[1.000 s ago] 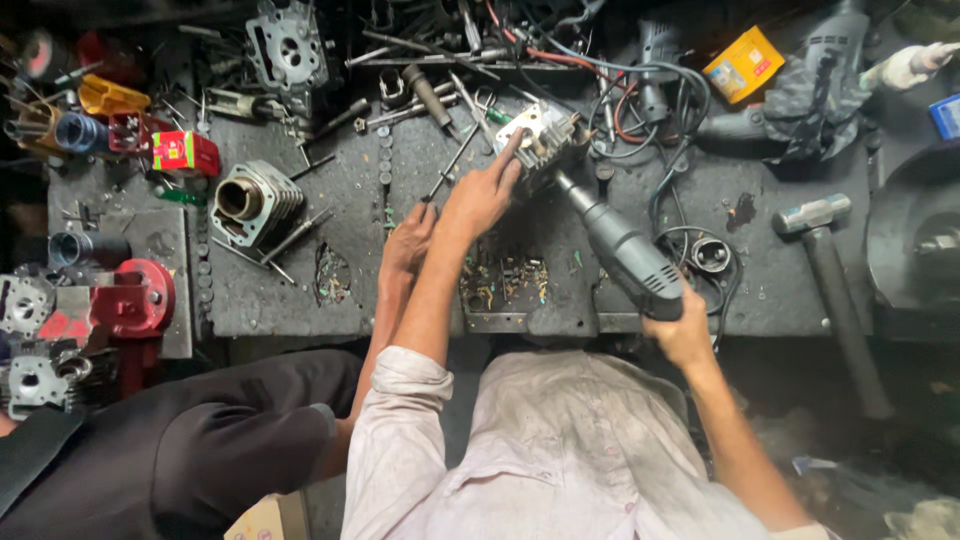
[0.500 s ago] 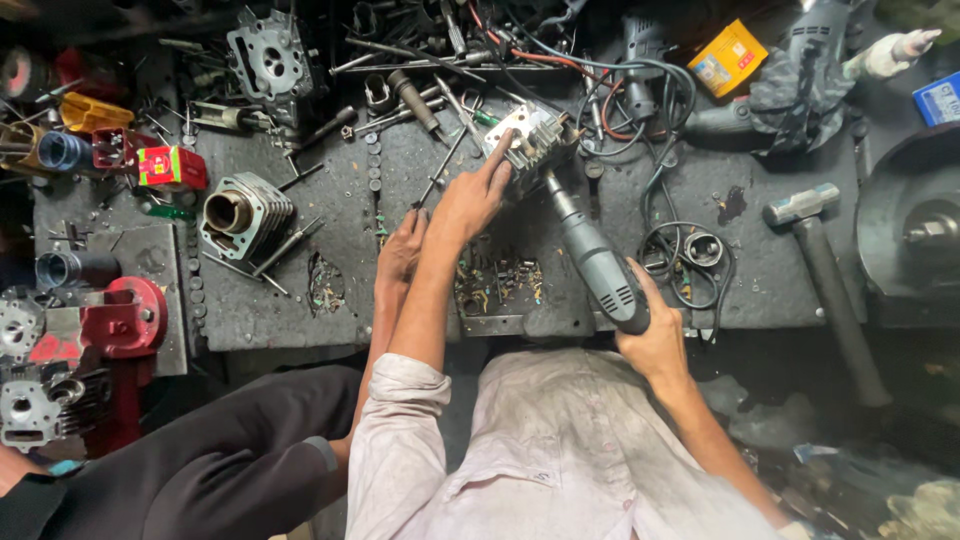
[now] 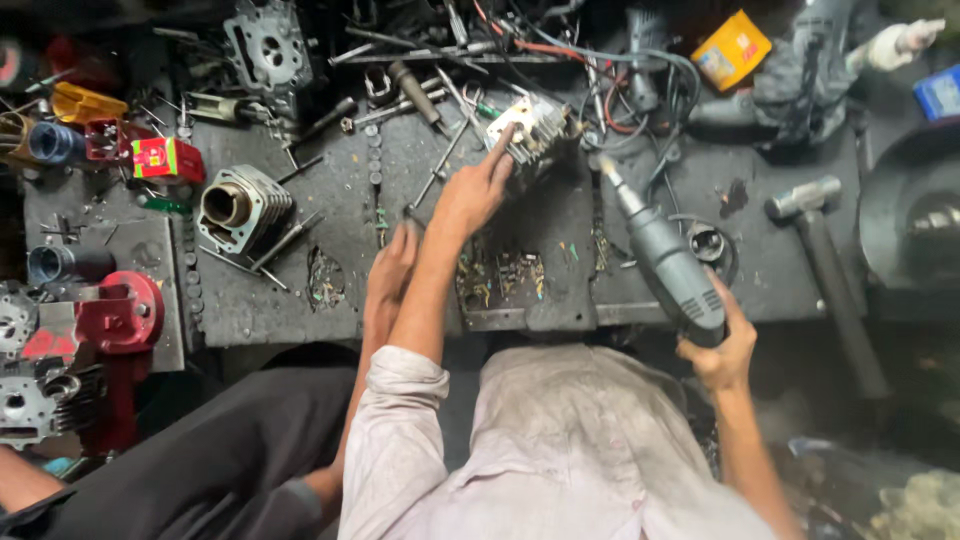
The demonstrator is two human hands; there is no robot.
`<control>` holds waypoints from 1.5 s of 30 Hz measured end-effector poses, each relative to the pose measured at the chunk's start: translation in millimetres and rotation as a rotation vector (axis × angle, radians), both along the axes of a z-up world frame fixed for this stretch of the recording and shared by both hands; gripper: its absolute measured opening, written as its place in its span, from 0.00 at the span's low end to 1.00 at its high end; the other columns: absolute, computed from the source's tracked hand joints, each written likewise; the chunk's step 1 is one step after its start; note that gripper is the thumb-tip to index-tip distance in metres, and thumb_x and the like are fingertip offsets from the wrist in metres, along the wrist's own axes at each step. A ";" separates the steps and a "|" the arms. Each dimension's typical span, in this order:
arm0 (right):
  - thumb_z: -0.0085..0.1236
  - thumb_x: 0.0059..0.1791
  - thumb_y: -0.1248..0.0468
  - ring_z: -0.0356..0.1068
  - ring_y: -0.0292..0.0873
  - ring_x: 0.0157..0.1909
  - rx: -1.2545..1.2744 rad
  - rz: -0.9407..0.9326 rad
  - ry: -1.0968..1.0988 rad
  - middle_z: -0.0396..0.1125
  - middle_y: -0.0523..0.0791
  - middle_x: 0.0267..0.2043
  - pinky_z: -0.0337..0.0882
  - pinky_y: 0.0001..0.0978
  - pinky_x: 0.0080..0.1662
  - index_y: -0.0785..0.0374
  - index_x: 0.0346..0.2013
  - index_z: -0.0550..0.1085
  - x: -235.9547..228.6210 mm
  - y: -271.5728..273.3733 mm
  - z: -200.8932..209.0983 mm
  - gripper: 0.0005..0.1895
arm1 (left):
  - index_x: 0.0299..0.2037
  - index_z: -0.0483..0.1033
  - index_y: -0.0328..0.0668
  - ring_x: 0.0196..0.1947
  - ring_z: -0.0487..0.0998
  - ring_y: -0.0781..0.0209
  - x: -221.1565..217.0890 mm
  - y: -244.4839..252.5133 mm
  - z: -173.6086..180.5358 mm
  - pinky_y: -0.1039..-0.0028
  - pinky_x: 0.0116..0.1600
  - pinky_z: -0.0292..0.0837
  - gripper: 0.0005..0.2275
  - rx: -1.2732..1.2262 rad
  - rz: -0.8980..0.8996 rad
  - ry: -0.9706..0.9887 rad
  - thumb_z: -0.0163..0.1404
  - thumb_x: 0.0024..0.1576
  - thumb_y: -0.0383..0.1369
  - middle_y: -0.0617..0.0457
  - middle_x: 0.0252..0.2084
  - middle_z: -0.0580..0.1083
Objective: The person uses a hammer to tap a metal engine component on a cluttered workbench, then uses a power drill to grind or deburr the same part. A second person is visible working on a separate engine block in a vise.
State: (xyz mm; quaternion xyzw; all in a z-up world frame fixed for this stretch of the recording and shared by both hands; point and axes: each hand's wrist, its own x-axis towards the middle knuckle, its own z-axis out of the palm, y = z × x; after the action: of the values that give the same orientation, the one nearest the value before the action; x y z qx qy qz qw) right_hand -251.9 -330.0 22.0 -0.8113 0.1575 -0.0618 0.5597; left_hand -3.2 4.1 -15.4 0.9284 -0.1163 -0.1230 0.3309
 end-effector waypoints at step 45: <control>0.55 0.29 0.75 0.68 0.41 0.33 -0.038 0.442 0.240 0.70 0.47 0.34 0.68 0.33 0.37 0.71 0.48 0.75 88.3 38.2 -12.5 0.31 | 0.71 0.51 0.85 0.37 0.81 0.33 14.4 -14.8 -48.9 0.49 0.47 0.76 0.23 -0.100 0.111 -0.059 0.32 0.65 0.57 0.35 0.35 0.79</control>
State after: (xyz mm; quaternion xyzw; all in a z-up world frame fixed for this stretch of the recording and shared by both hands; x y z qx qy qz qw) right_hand -163.6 -291.8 9.5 -0.8380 0.0403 0.1558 0.5214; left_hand 11.2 -10.8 -64.3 0.9190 -0.0804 -0.0710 0.3794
